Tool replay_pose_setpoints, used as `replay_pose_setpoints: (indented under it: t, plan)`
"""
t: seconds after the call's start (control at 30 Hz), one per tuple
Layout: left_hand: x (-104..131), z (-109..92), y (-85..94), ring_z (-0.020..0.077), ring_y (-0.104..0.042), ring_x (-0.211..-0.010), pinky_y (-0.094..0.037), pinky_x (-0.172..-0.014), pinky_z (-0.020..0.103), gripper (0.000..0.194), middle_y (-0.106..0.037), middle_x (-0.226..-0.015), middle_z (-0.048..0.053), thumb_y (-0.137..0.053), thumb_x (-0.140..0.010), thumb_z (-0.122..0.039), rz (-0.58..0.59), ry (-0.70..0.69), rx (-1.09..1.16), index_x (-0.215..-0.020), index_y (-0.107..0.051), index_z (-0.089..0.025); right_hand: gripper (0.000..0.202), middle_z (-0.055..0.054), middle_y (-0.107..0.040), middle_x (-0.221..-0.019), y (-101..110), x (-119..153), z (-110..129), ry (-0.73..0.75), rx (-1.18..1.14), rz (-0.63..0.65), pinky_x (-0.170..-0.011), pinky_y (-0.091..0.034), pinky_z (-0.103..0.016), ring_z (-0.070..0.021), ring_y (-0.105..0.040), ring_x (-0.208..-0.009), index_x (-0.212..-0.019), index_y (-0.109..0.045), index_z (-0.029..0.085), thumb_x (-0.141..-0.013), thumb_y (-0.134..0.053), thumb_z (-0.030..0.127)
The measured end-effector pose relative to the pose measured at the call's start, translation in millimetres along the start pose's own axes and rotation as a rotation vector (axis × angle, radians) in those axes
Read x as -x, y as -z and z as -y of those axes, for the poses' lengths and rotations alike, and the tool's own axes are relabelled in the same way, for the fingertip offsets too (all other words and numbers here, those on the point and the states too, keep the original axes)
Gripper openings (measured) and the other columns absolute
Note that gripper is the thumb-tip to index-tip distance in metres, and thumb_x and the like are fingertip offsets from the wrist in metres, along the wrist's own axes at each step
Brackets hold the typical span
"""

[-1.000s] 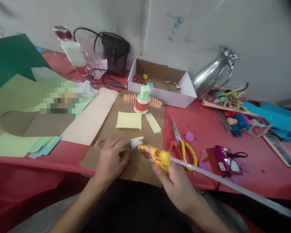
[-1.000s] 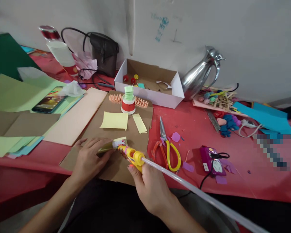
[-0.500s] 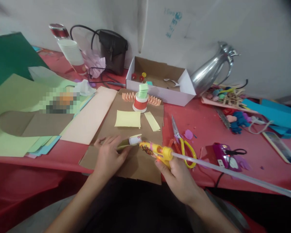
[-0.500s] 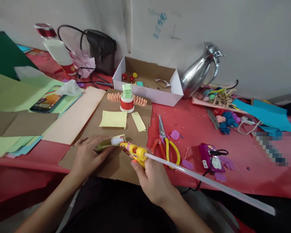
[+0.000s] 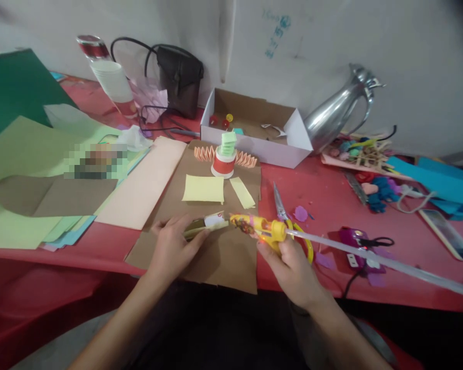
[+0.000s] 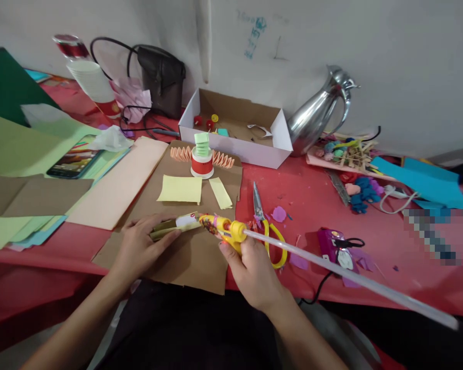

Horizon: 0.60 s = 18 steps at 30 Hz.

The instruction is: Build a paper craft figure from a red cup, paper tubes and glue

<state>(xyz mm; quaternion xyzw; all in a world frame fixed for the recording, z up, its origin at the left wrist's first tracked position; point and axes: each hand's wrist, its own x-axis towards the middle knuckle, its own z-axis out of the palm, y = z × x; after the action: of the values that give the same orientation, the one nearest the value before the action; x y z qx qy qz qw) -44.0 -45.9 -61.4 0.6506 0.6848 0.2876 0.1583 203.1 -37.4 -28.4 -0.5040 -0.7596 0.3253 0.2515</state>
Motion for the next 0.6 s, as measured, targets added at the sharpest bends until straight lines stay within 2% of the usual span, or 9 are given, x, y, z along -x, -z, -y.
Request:
replay_pose_setpoints:
  t: [0.07,0.13,0.23,0.3,0.37,0.47,0.53,0.6]
  plan:
    - [0,1,-0.5,0.0287,-0.067,-0.103,-0.037,-0.095,0.049,0.024,-0.076,-0.106,0.004,-0.062,-0.086,-0.036,0.001,-0.005,0.005,-0.108,-0.068,-0.026,0.029,-0.009,-0.072,-0.11,1,0,1,0.037,0.006,0.037,-0.09,-0.052,-0.041,-0.0276,-0.067,-0.105,-0.117,-0.062,0.022,-0.098,-0.048,0.038]
    - [1,2,-0.7,0.0284,-0.067,-0.103,-0.038,-0.095,0.048,0.024,-0.076,-0.106,0.004,-0.063,-0.086,-0.035,0.003,-0.011,0.002,-0.108,-0.068,-0.027,0.028,-0.009,-0.073,-0.108,4,-2,1,0.03,0.007,0.016,-0.087,-0.053,-0.039,-0.0273,-0.068,-0.102,-0.115,-0.063,0.022,-0.097,-0.049,0.038]
    - [0,4,0.1,0.0282,-0.066,-0.105,-0.038,-0.094,0.046,0.024,-0.075,-0.107,0.003,-0.063,-0.086,-0.034,-0.003,-0.042,-0.019,-0.108,-0.068,-0.028,0.033,-0.008,-0.073,-0.089,20,-13,-9,-0.102,-0.003,-0.153,-0.067,-0.053,-0.033,-0.0233,-0.069,-0.077,-0.108,-0.064,0.018,-0.094,-0.052,0.045]
    - [-2,6,1.1,0.0281,-0.065,-0.106,-0.037,-0.094,0.045,0.023,-0.075,-0.107,0.002,-0.062,-0.086,-0.032,-0.015,-0.073,-0.031,-0.108,-0.068,-0.028,0.04,-0.006,-0.071,-0.078,38,-29,-23,-0.213,-0.053,-0.245,-0.055,-0.049,-0.028,-0.0179,-0.063,-0.06,-0.105,-0.065,0.017,-0.092,-0.053,0.052]
    - [-4,7,1.7,0.0276,-0.065,-0.106,-0.038,-0.092,0.044,0.022,-0.074,-0.108,0.002,-0.062,-0.086,-0.031,-0.025,-0.094,-0.03,-0.107,-0.068,-0.028,0.045,-0.004,-0.069,-0.07,56,-50,-44,-0.322,-0.059,-0.272,-0.049,-0.046,-0.025,-0.0155,-0.06,-0.053,-0.105,-0.064,0.016,-0.091,-0.052,0.056]
    - [-5,10,0.8,0.0276,-0.065,-0.106,-0.039,-0.09,0.043,0.021,-0.074,-0.108,0.003,-0.062,-0.087,-0.03,-0.031,-0.104,-0.03,-0.107,-0.068,-0.028,0.043,-0.005,-0.069,-0.063,80,-82,-77,-0.454,0.215,-0.265,-0.051,-0.048,-0.026,-0.0174,-0.065,-0.055,-0.104,-0.064,0.012,-0.098,-0.04,0.047]
    - [-5,11,-0.7,0.028,-0.065,-0.107,-0.039,-0.09,0.044,0.021,-0.073,-0.109,0.004,-0.061,-0.087,-0.029,-0.025,-0.107,-0.032,-0.107,-0.068,-0.028,0.041,-0.008,-0.069,-0.063,89,-95,-93,-0.471,0.352,-0.271,-0.055,-0.048,-0.028,-0.0204,-0.068,-0.059,-0.093,-0.068,0.012,-0.096,-0.042,0.043]
    - [-5,11,-2.4,0.0281,-0.064,-0.11,-0.039,-0.09,0.044,0.022,-0.072,-0.112,0.005,-0.06,-0.088,-0.03,-0.02,-0.109,-0.026,-0.109,-0.067,-0.028,0.037,-0.014,-0.071,-0.067,92,-99,-100,-0.456,0.516,-0.289,-0.062,-0.048,-0.033,-0.0258,-0.069,-0.068,-0.081,-0.07,0.011,-0.093,-0.048,0.039]
